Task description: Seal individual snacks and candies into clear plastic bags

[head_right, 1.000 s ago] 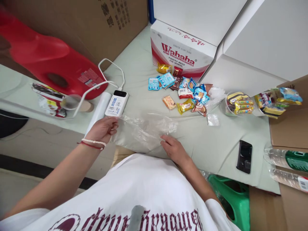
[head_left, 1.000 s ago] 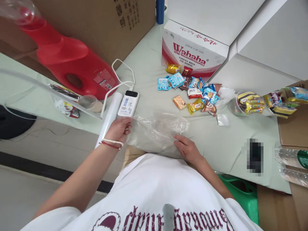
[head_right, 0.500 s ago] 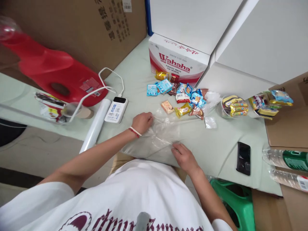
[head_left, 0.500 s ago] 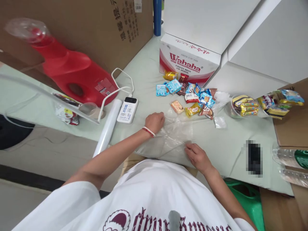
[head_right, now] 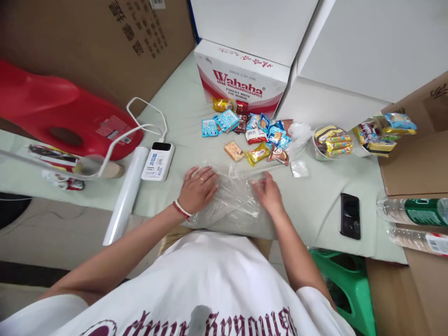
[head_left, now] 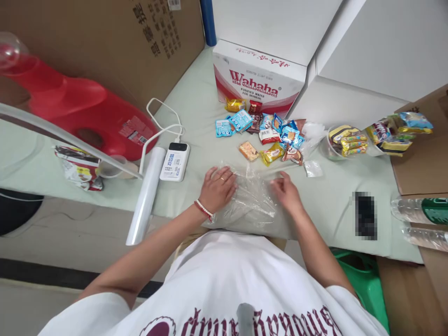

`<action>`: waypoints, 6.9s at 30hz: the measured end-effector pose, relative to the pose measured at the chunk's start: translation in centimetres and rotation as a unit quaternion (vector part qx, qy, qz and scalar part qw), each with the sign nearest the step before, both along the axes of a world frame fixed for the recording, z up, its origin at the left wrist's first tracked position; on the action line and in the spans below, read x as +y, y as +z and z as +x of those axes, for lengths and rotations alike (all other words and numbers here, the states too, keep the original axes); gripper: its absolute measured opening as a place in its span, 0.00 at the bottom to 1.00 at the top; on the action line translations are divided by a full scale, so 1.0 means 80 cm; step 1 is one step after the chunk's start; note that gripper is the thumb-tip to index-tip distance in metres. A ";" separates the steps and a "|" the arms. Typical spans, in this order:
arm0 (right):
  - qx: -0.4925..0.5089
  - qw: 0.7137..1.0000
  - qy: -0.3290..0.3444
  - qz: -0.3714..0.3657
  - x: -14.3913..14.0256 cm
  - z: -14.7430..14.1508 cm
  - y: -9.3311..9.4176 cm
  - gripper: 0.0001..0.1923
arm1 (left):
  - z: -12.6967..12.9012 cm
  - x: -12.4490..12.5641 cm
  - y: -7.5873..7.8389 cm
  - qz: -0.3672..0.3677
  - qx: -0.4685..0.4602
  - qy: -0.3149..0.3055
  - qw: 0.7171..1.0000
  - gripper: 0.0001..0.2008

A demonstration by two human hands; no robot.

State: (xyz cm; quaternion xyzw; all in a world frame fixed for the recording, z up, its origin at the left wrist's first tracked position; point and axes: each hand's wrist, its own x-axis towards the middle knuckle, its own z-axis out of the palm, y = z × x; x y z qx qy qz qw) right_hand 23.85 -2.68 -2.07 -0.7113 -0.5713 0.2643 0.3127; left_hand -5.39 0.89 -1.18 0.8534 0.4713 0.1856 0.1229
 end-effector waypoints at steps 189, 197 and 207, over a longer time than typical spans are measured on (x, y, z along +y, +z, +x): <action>-0.002 0.920 0.368 -0.132 0.068 -0.056 0.050 0.12 | 0.021 -0.056 0.007 -0.042 -0.049 -0.067 0.996 0.22; -0.332 0.923 0.149 -0.121 0.125 -0.074 0.046 0.35 | 0.025 -0.048 0.004 -0.026 -0.003 -0.070 0.997 0.19; -0.225 0.882 0.409 -0.061 0.054 -0.068 0.104 0.18 | 0.029 -0.046 0.006 -0.048 -0.006 -0.057 0.997 0.16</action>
